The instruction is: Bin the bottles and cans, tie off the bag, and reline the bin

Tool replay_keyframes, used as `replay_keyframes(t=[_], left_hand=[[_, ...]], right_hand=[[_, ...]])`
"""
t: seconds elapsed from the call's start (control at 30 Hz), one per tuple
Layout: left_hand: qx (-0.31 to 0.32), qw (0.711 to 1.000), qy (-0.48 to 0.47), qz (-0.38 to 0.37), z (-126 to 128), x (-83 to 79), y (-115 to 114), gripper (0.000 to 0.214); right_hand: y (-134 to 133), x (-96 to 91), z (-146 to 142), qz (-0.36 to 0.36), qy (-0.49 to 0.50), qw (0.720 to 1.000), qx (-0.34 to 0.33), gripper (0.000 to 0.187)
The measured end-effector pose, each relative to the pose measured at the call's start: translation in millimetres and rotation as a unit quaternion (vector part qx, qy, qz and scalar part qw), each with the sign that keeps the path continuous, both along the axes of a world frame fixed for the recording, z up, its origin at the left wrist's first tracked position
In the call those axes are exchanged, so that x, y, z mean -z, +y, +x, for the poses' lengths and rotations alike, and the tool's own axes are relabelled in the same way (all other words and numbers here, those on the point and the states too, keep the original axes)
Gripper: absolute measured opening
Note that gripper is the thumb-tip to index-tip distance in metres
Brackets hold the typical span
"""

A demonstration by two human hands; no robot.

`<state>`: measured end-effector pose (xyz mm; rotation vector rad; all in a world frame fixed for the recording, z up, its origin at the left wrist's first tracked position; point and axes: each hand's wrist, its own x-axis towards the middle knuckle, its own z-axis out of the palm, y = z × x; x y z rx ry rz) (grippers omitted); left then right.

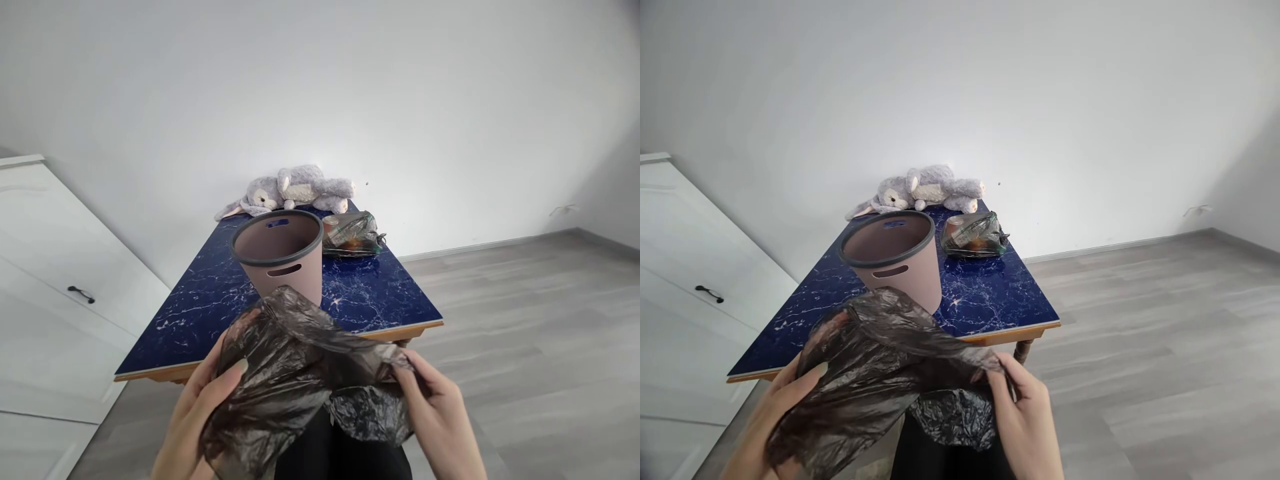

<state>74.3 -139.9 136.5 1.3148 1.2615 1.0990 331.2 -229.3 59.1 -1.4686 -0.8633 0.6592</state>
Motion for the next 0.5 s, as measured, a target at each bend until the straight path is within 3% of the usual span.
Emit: replay_keyframes(t=[0.13,0.23,0.33,0.4,0.5], left_hand=[[-0.001,0.998,-0.045,-0.043,-2,-18.8,-3,0.079],[0.01,1.0,-0.006,-0.028,-8,-27.3,-2,0.073],[0.032,0.995,0.089,0.03,-18,-28.3,4,0.064],[0.033,0.98,0.171,0.095,-22,-28.3,7,0.054],[0.054,0.946,0.267,0.176,-24,-31.5,2,0.044]], right_hand=[[1,-8.6,27,-0.031,-0.023,0.995,0.089,0.051],[2,-27.3,35,-0.014,-0.08,0.988,0.134,0.045],[-2,-59.7,18,0.092,-0.17,0.965,0.177,0.034],[-6,-79.6,-2,0.192,-0.215,0.938,0.194,0.044],[-5,-92.4,-28,0.236,-0.31,0.921,-0.001,0.067]])
